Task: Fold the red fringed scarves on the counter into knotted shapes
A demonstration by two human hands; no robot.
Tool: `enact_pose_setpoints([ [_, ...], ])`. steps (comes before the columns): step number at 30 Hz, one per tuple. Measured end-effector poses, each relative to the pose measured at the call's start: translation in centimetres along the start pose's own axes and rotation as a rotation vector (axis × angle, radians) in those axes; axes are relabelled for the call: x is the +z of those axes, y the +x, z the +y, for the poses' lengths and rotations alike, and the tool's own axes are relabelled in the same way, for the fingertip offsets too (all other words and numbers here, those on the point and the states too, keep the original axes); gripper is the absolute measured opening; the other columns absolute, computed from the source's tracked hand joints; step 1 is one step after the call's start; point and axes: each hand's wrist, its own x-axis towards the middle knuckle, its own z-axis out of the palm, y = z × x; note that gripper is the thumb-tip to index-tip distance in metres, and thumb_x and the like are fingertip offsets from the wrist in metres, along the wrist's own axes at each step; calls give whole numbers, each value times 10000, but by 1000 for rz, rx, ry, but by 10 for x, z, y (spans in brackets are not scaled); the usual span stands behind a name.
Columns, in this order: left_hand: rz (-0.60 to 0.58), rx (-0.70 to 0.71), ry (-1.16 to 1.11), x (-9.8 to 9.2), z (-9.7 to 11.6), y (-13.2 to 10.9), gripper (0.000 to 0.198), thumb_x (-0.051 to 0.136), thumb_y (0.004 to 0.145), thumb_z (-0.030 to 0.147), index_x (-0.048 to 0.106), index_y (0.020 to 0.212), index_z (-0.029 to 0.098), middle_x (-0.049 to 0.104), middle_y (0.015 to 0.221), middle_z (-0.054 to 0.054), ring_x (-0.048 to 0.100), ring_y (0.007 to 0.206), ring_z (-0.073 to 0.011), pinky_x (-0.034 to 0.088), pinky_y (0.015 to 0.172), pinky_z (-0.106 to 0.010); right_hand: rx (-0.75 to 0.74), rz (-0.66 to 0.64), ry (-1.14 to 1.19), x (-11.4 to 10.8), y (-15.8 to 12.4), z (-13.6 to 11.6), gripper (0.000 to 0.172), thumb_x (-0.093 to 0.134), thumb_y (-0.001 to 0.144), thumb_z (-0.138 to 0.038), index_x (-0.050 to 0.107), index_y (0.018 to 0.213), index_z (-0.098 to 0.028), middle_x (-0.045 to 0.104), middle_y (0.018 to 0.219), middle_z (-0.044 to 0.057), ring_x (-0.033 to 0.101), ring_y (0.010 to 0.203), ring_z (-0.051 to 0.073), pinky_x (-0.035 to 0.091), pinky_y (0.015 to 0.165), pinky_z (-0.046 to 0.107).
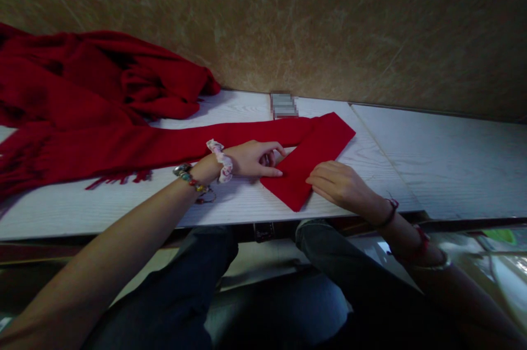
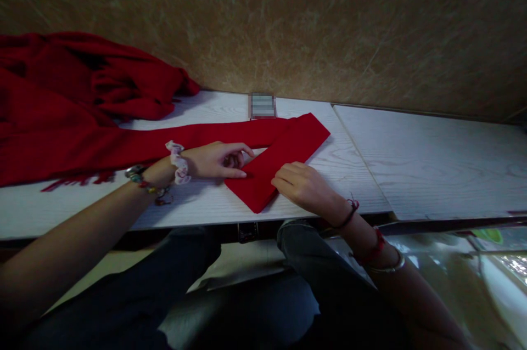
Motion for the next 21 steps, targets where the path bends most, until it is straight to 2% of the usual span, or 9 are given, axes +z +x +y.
enact_pose_setpoints([
  [5, -63, 13, 11, -2, -4, -2, 499, 607, 726, 402, 448, 1136, 166, 640, 815, -8, 579, 675, -104, 391, 610, -193, -73, -69, 18, -13, 7, -11, 241, 419, 869, -159, 596, 1030, -128, 642, 940, 93, 542, 873, 179, 434, 716, 315],
  [9, -79, 11, 5, -2, -6, -3, 498, 603, 734, 390, 445, 1147, 160, 632, 783, 0, 568, 653, -97, 385, 602, -190, -161, -80, 33, -17, 18, -29, 271, 349, 894, -140, 606, 970, -105, 651, 856, 79, 546, 799, 157, 425, 677, 298],
  [12, -101, 14, -8, -3, -8, -4, 523, 606, 732, 398, 439, 1166, 159, 623, 763, 7, 556, 633, -94, 383, 591, -189, -178, -18, 2, -15, 22, -36, 252, 368, 883, -115, 618, 900, -96, 649, 776, 65, 536, 718, 143, 406, 628, 286],
  [15, -126, 33, -17, -4, -9, -5, 589, 620, 713, 436, 427, 1195, 159, 623, 787, 0, 552, 641, -98, 385, 597, -196, -156, 50, -6, -10, 23, -38, 218, 410, 861, -100, 627, 843, -92, 636, 710, 52, 513, 661, 136, 383, 591, 278],
  [21, -125, 50, -70, -8, -11, -7, 680, 636, 699, 426, 375, 1273, 171, 591, 827, -4, 526, 637, -92, 379, 586, -194, 1, 126, -46, 6, 23, -38, 214, 454, 834, -112, 602, 682, -135, 569, 616, 32, 455, 621, 136, 343, 567, 276],
])
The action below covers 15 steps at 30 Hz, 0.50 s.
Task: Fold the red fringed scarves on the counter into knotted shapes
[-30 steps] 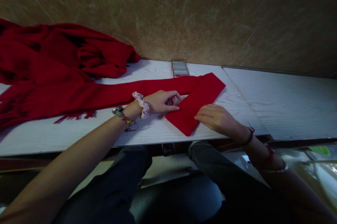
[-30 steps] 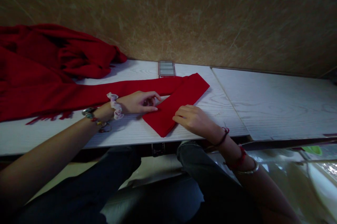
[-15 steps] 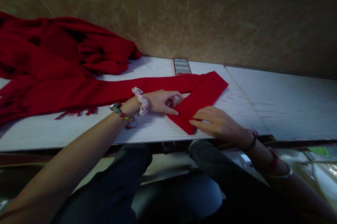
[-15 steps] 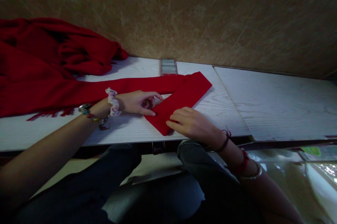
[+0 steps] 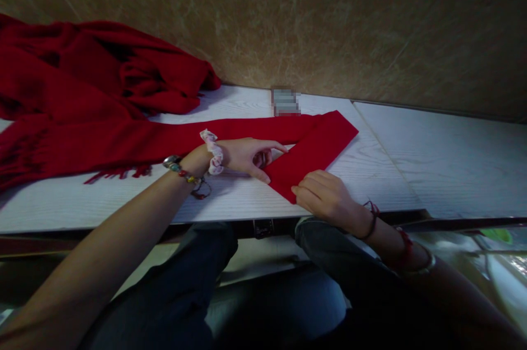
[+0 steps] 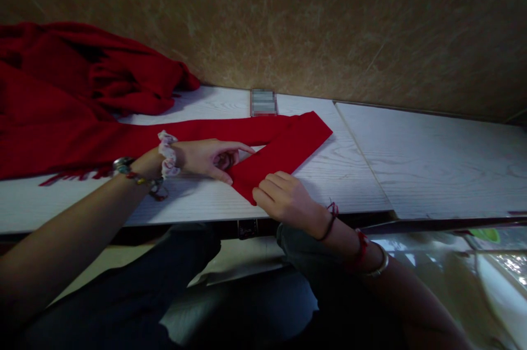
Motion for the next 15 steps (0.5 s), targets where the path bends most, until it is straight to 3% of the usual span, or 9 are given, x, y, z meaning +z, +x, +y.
enact_pose_setpoints([
  [4, -15, -43, -131, -2, -2, 0, 755, 639, 698, 336, 279, 1342, 175, 564, 836, 5, 501, 638, -78, 371, 604, -189, 62, -7, -38, 7, -1, 1, 246, 432, 833, -100, 564, 632, -150, 528, 595, 26, 426, 608, 139, 326, 566, 282],
  [7, -62, -80, -207, -3, -5, 1, 823, 641, 688, 307, 207, 1374, 172, 557, 823, 8, 502, 649, -85, 372, 624, -200, 23, -69, 14, 1, -1, 3, 248, 399, 861, -117, 583, 697, -143, 563, 653, 36, 448, 652, 139, 341, 595, 280],
  [12, -68, -152, -199, -1, -5, 3, 768, 632, 696, 273, 259, 1356, 154, 544, 776, 15, 497, 634, -91, 371, 618, -207, -92, -118, 72, -17, 2, 2, 260, 350, 896, -126, 591, 992, -112, 643, 900, 75, 505, 825, 147, 382, 692, 287],
  [15, -50, -151, -173, 0, -4, 4, 731, 642, 689, 272, 311, 1331, 160, 536, 754, 28, 485, 619, -81, 366, 614, -196, -150, -119, 77, -17, 4, -1, 255, 364, 889, -112, 606, 966, -97, 654, 859, 72, 518, 806, 148, 386, 666, 285],
])
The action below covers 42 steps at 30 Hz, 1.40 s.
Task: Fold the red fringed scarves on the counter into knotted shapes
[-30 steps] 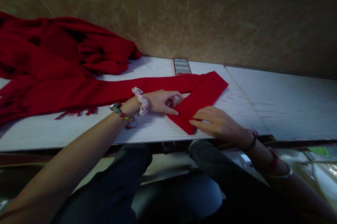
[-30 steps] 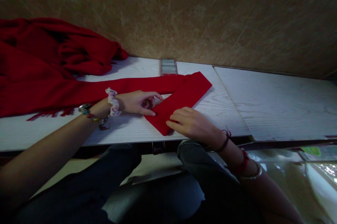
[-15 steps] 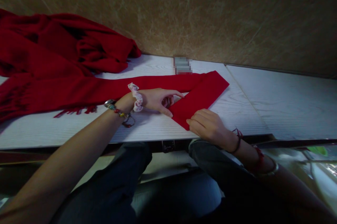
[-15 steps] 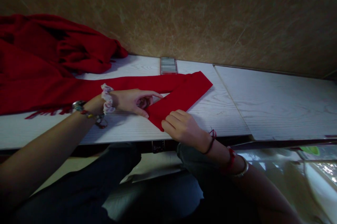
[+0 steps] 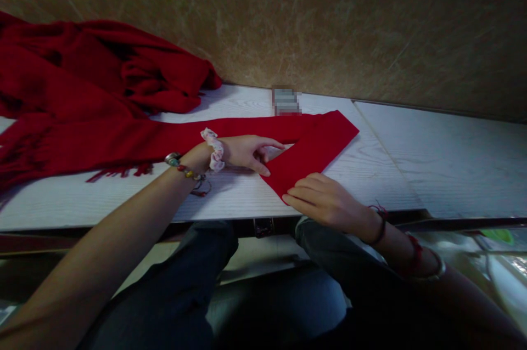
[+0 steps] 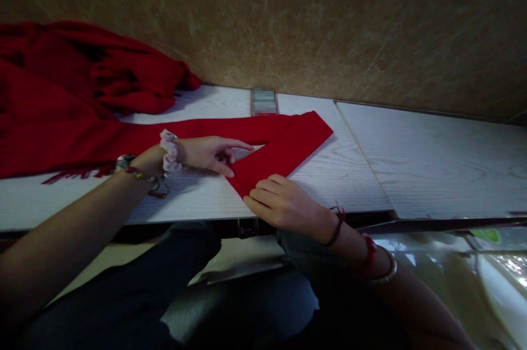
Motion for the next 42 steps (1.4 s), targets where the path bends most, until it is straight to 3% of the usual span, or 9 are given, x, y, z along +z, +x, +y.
enact_pose_setpoints([
  [9, -36, 15, -61, 1, 2, -2, 795, 647, 689, 344, 256, 1353, 150, 545, 759, 21, 482, 622, -88, 361, 612, -204, 34, 92, -14, 11, 4, -4, 257, 395, 870, -100, 628, 763, -115, 628, 698, 51, 495, 690, 140, 372, 599, 275],
  [16, 83, 53, -34, -1, -1, -1, 725, 649, 686, 311, 335, 1325, 173, 500, 723, 38, 434, 573, -69, 329, 575, -192, 75, 185, -61, 13, 3, -3, 238, 402, 866, -111, 620, 771, -107, 626, 713, 62, 492, 705, 148, 377, 613, 281],
  [25, 39, 37, 21, -1, -3, 1, 703, 664, 670, 380, 392, 1275, 148, 505, 703, 39, 431, 571, -76, 329, 571, -195, -2, -79, 3, 7, 5, -3, 283, 324, 897, -117, 604, 938, -125, 627, 881, 78, 503, 787, 148, 380, 664, 287],
  [32, 9, -2, 109, -4, 1, -2, 732, 669, 660, 382, 371, 1289, 155, 545, 804, 13, 470, 642, -83, 354, 621, -193, 83, -106, 249, 7, 4, 2, 231, 403, 866, -145, 624, 932, -147, 620, 880, 71, 506, 838, 158, 422, 691, 288],
  [35, -11, -5, 145, -4, 2, -2, 731, 659, 672, 351, 342, 1309, 181, 554, 816, 13, 473, 641, -79, 358, 619, -185, 150, -59, 391, 7, 7, 4, 204, 437, 861, -189, 629, 910, -138, 624, 855, 64, 525, 823, 144, 446, 723, 288],
  [39, -18, 8, 144, -4, 1, -2, 735, 649, 679, 346, 326, 1320, 186, 551, 788, 17, 469, 613, -78, 361, 591, -178, 414, 37, 376, 15, 11, 10, 242, 457, 859, -248, 601, 1006, -120, 622, 951, 89, 531, 904, 166, 447, 803, 336],
  [42, -3, 22, 162, -4, 0, -3, 744, 652, 675, 365, 325, 1321, 193, 550, 770, 22, 468, 606, -80, 359, 581, -176, 521, -63, 263, 24, 11, 16, 270, 475, 843, -268, 587, 1034, -113, 596, 1019, 120, 509, 968, 212, 435, 818, 389],
])
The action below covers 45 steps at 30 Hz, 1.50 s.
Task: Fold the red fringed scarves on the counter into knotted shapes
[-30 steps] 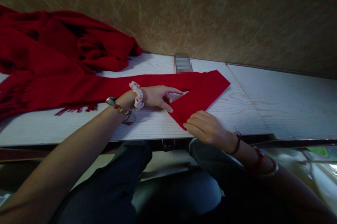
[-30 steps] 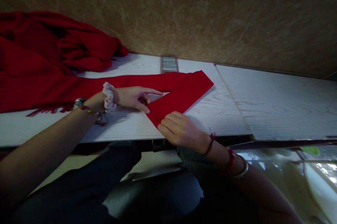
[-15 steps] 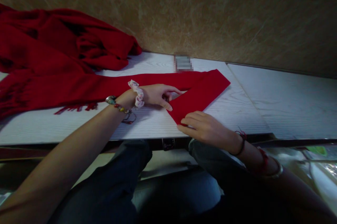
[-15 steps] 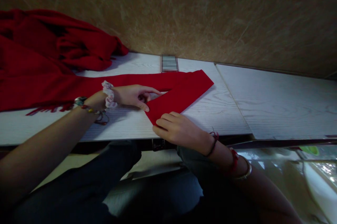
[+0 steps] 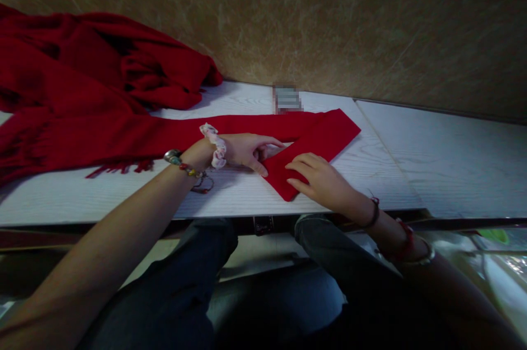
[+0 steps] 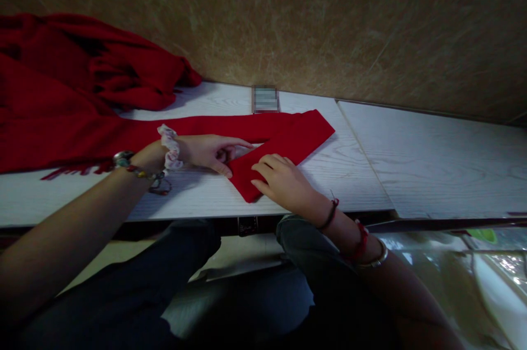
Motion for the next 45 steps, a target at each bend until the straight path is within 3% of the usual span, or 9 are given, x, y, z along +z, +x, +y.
enact_pose_setpoints([
  [7, 24, -15, -7, 0, 2, 0, 707, 633, 697, 366, 347, 1306, 151, 540, 745, 20, 479, 618, -91, 360, 582, -181, -19, -98, -48, -4, 6, 7, 303, 477, 836, -338, 574, 1022, -119, 575, 1037, 106, 498, 992, 215, 410, 864, 392],
  [12, 33, -75, 0, -1, 7, -1, 679, 612, 714, 314, 343, 1303, 107, 544, 698, 25, 489, 608, -96, 359, 586, -186, 43, -93, -145, 4, 6, 6, 575, 395, 846, -474, 379, 1299, -121, 377, 1368, 153, 305, 1263, 293, 274, 995, 531],
  [21, 46, -133, 130, -1, 10, -2, 732, 636, 712, 385, 333, 1319, 110, 619, 752, -2, 539, 648, -111, 368, 620, -185, 59, -218, -198, 7, 4, 8, 608, 270, 876, -499, 326, 1349, -120, 339, 1399, 159, 244, 1305, 312, 241, 1011, 568],
  [25, 143, -66, 211, -11, 5, -13, 578, 539, 790, 362, 375, 1295, 136, 620, 874, -30, 549, 743, -119, 378, 702, -199, 84, -179, -134, 2, 10, 5, 585, 281, 878, -491, 341, 1341, -140, 305, 1421, 138, 230, 1314, 296, 245, 1013, 567],
  [30, 434, -91, 510, -48, -22, -60, 501, 417, 837, 432, 471, 1215, 108, 493, 1152, -101, 453, 1024, -181, 306, 934, -265, 112, -103, -104, 2, 26, -2, 578, 332, 873, -465, 314, 1354, -146, 232, 1455, 115, 175, 1332, 289, 207, 1031, 566],
  [34, 338, -327, 646, -70, -69, -106, 704, 336, 836, 583, 392, 1262, 24, 387, 1266, -161, 327, 1129, -214, 217, 1013, -332, 83, -118, -91, 4, 52, -9, 587, 390, 859, -449, 323, 1350, -133, 244, 1447, 138, 173, 1329, 309, 210, 1025, 577],
  [38, 244, -502, 602, -73, -107, -139, 874, 229, 781, 722, 376, 1256, 2, 442, 1236, -174, 381, 1076, -214, 271, 970, -318, 35, -222, -110, 9, 97, -17, 612, 414, 853, -442, 312, 1357, -110, 234, 1446, 159, 166, 1323, 341, 218, 1022, 576],
  [41, 263, -487, 550, -71, -115, -150, 816, 268, 771, 727, 391, 1254, 80, 494, 1199, -101, 422, 1011, -170, 299, 924, -243, -23, -278, -115, 20, 130, -22, 599, 392, 858, -454, 304, 1365, -146, 229, 1455, 123, 166, 1321, 346, 214, 1020, 584],
  [45, 306, -388, 552, -69, -112, -152, 670, 330, 781, 693, 548, 1049, 119, 448, 1239, -79, 351, 1079, -189, 238, 986, -288, -65, -344, -81, 41, 148, -26, 592, 338, 871, -475, 270, 1381, -181, 228, 1459, 87, 171, 1323, 332, 214, 1022, 583],
])
